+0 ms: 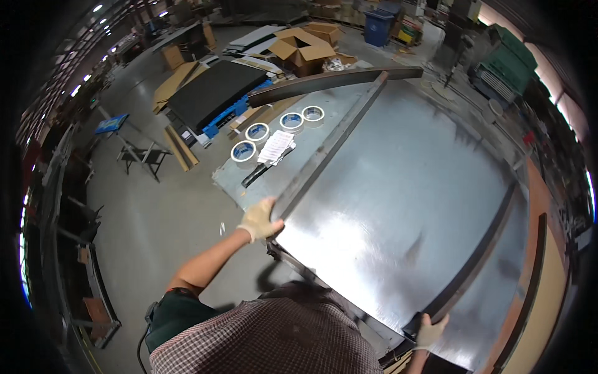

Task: The person is cutting and preparing cardboard sheets and metal strips for assembly in a factory setting.

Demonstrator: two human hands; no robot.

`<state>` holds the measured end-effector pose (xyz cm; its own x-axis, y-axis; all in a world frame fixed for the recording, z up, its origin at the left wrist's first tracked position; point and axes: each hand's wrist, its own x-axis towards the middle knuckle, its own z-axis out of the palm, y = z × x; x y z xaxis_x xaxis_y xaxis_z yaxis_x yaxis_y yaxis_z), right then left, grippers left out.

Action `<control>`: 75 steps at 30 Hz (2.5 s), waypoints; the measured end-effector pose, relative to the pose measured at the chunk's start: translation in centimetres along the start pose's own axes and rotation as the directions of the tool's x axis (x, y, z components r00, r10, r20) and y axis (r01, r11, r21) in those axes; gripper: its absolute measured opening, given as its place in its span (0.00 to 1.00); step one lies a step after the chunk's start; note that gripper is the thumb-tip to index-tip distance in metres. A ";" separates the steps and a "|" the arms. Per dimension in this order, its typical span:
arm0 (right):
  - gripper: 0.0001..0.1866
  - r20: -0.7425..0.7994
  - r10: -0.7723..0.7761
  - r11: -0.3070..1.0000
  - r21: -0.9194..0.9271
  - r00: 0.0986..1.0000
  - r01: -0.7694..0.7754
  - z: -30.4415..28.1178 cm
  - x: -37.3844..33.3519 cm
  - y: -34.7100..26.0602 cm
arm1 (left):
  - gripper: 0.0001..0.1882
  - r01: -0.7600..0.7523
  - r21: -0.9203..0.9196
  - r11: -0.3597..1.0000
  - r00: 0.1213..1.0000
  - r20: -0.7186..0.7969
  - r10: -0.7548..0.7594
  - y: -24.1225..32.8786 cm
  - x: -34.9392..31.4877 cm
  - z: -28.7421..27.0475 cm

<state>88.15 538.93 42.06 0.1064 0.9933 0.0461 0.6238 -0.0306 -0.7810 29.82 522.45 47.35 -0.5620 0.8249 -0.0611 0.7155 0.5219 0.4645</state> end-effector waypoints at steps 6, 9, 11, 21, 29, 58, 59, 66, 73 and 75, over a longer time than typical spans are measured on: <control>0.40 0.017 -0.086 0.987 -0.138 0.996 0.087 10.9 -8.9 -12.8 | 0.19 -0.087 0.168 0.982 0.958 -0.255 0.129 -4.9 11.5 -3.9; 0.43 0.015 -0.038 0.993 -0.112 0.999 0.039 15.9 -10.2 -16.3 | 0.20 -0.009 0.397 0.918 0.994 0.100 -0.033 -5.5 14.5 -4.6; 0.43 0.052 -0.034 0.999 0.011 0.998 0.034 19.2 -9.4 -16.6 | 0.24 -0.181 0.313 0.932 0.983 0.078 0.165 -8.5 13.9 -2.0; 0.36 -0.088 -0.089 0.991 0.089 0.992 0.097 13.0 -16.5 -17.3 | 0.25 -0.401 0.064 0.914 0.909 -0.096 0.405 1.1 8.4 -7.9; 0.41 -0.037 -0.039 0.835 0.547 0.999 0.053 -2.0 -24.2 -8.8 | 0.19 -0.168 -0.810 0.562 0.552 0.395 0.734 27.7 -13.2 8.2; 0.15 -0.311 0.838 0.526 0.682 0.449 -0.508 -66.5 -38.4 49.0 | 0.13 -0.401 -0.903 0.155 -0.529 0.367 0.765 94.8 -62.9 48.4; 0.16 -0.218 0.873 0.466 0.639 0.437 -0.612 -70.5 -36.2 51.5 | 0.15 -0.348 -0.898 0.268 -0.433 0.407 0.804 95.9 -63.4 50.8; 0.18 -0.330 0.183 0.977 -0.046 0.926 -0.209 -92.9 -11.9 65.0 | 0.15 -0.450 -0.803 0.390 -0.020 0.446 0.895 114.6 -68.7 56.4; 0.19 -0.208 0.154 0.873 -0.429 0.966 -0.231 -103.9 10.4 68.4 | 0.17 -0.753 -0.658 0.011 -0.047 0.071 0.996 133.9 -65.3 69.9; 0.19 -0.166 0.168 0.861 -0.456 0.972 -0.227 -104.4 13.7 69.3 | 0.17 -0.782 -0.623 0.005 -0.041 0.059 0.997 138.3 -64.2 73.9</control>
<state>213.68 538.73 53.55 0.3372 0.9413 0.0169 0.8656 -0.3030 -0.3986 195.53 557.76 50.21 0.7613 0.4994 0.4136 0.1845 -0.7783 0.6002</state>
